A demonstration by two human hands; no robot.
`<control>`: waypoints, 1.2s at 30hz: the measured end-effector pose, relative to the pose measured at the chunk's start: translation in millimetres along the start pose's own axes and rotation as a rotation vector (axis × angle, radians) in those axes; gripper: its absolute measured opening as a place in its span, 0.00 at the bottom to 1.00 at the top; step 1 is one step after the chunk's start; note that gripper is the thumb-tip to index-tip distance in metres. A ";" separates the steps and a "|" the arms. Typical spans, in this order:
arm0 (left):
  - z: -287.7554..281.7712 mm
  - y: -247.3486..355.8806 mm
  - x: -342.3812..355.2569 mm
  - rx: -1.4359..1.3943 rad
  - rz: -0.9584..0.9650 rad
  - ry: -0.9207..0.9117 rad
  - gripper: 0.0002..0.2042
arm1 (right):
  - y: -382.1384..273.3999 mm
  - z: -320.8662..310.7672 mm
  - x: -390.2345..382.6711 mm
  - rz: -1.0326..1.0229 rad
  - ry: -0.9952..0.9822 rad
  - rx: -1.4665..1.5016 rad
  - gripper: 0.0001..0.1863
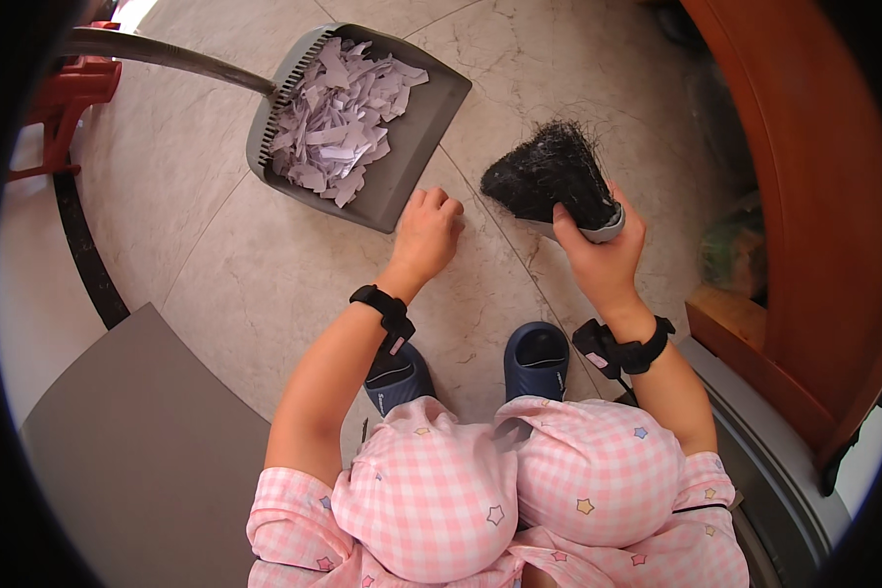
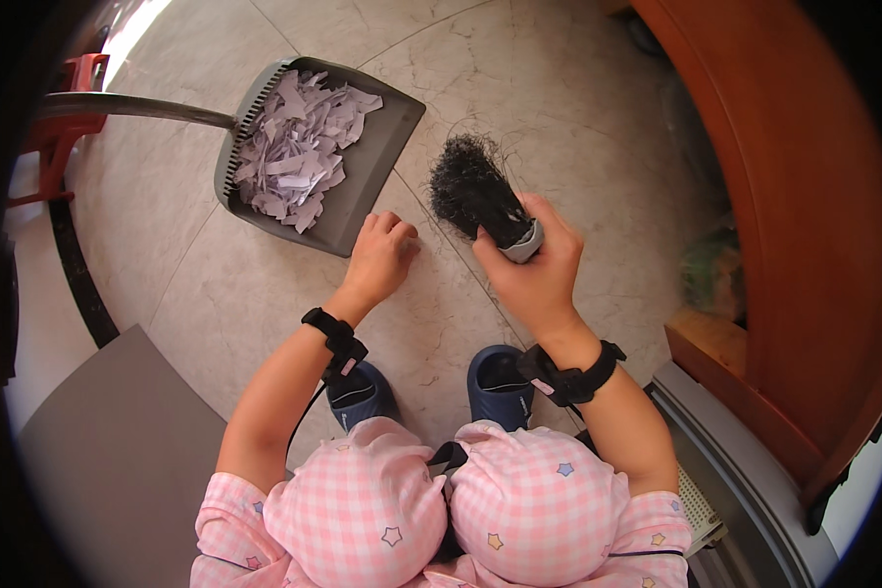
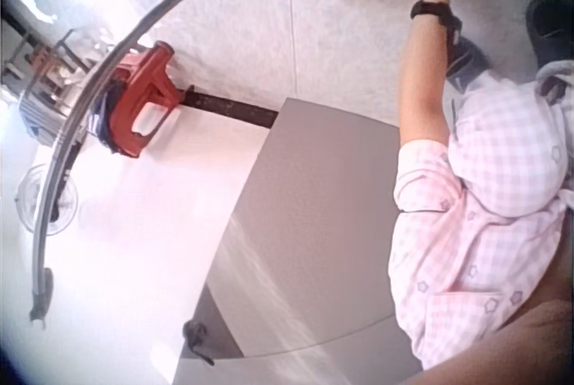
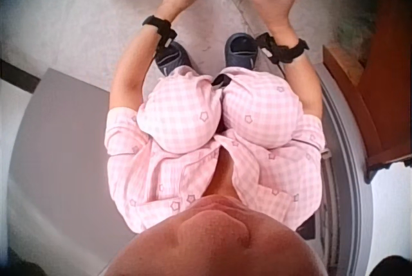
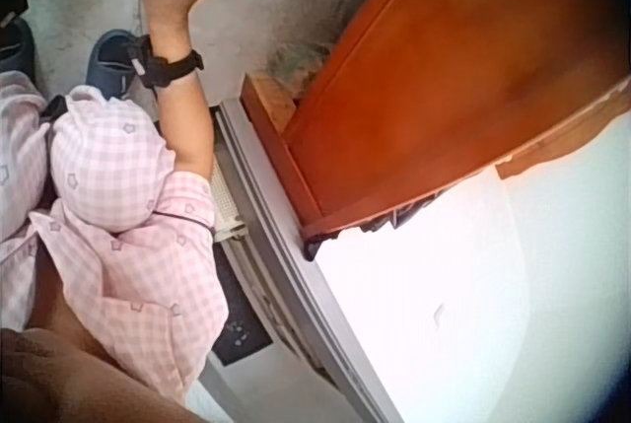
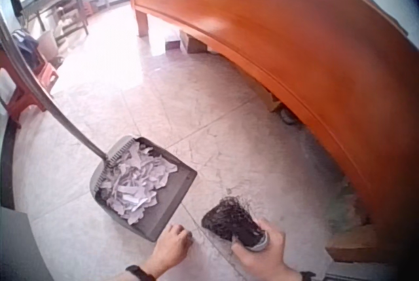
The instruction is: The person clears debris from the bristles of a handheld broom by hand, dropping the debris into a dustpan.
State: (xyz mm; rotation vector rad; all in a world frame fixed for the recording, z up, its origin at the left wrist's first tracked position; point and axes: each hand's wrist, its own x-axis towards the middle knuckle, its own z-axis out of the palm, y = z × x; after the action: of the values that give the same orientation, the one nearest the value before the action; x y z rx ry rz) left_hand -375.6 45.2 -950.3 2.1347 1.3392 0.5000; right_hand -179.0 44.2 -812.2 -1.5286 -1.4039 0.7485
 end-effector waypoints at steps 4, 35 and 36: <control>2.4 6.9 11.7 -0.017 0.009 -0.014 0.09 | -2.6 -10.8 10.6 0.007 0.025 0.002 0.14; -217.2 51.0 2.0 -1.941 -0.157 -0.254 0.24 | -67.9 -2.3 16.2 -0.423 -0.081 -0.271 0.34; -214.7 54.6 4.4 -1.933 -0.156 -0.258 0.24 | -61.8 -3.6 15.1 -0.428 -0.096 -0.303 0.35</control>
State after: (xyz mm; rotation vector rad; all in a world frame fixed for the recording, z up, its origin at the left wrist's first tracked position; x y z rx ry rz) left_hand -460.5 87.2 -750.0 0.4198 0.3091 0.8516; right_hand -199.8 55.0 -752.9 -1.3531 -1.9036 0.3607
